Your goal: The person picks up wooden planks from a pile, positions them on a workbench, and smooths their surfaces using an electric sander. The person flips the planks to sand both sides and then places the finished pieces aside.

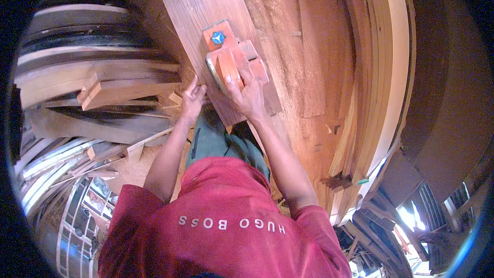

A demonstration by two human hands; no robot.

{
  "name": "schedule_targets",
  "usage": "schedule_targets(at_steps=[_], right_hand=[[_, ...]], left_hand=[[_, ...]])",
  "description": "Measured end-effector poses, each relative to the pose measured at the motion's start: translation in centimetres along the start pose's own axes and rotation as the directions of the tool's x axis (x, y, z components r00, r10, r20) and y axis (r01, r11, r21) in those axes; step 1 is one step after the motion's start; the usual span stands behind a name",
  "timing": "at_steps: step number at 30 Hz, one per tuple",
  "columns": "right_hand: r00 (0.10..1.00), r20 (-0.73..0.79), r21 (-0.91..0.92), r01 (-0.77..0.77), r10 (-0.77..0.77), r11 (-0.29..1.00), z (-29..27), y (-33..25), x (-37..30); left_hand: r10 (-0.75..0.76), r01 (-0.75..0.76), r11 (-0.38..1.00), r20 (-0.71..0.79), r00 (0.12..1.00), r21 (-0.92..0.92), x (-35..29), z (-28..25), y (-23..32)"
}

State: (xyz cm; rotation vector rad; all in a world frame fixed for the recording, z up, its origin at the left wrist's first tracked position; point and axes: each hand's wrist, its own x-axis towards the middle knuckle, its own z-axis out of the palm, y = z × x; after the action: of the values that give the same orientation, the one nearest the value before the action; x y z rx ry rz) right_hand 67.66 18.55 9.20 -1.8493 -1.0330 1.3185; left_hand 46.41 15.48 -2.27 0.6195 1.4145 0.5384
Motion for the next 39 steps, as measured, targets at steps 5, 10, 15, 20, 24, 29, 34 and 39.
schedule_targets(at_steps=[5, 10, 15, 20, 24, 29, 34, 39], right_hand=[[1.000, -0.010, -0.011, -0.019, 0.019, 1.000, 2.2, -4.2, 8.1], [0.998, -0.016, -0.040, 0.053, -0.054, 0.998, 3.9, -9.8, 15.9], [0.986, -0.024, -0.055, 0.164, -0.166, 0.985, 5.7, -15.0, 22.9], [0.923, -0.121, -0.245, 0.330, -0.366, 0.912, 8.1, -17.3, 30.6], [0.965, -0.023, -0.203, 0.252, -0.262, 0.946, 9.2, -21.3, 33.7], [0.945, 0.024, -0.076, 0.328, -0.327, 0.942, 9.5, -23.1, 35.9], [0.896, -0.004, -0.039, 0.444, -0.444, 0.895, 7.7, -19.1, 31.8], [0.814, 0.002, 0.036, 0.580, -0.580, 0.814, 6.4, -8.6, 15.4]], left_hand=[[-0.068, 0.068, 0.996, -0.008, 0.998, -0.065, 0.1, 0.0, 0.4], [-0.004, 0.010, 0.991, 0.047, 0.999, -0.131, 0.2, 0.0, 1.9], [0.083, -0.082, 0.997, 0.074, 0.994, -0.010, 0.4, -0.5, 1.9], [0.081, -0.081, 0.997, 0.079, 0.994, -0.006, 0.5, -0.8, 1.4], [0.239, -0.244, 0.965, 0.061, 0.969, 0.096, 0.7, -0.7, 1.3], [0.127, -0.141, 0.972, 0.087, 0.988, 0.185, 0.3, -1.3, 3.9], [0.112, -0.120, 0.990, 0.110, 0.988, 0.071, 1.5, -2.1, 0.2], [-0.046, 0.053, 0.993, 0.068, 0.997, -0.102, 1.6, -4.1, -0.6]])
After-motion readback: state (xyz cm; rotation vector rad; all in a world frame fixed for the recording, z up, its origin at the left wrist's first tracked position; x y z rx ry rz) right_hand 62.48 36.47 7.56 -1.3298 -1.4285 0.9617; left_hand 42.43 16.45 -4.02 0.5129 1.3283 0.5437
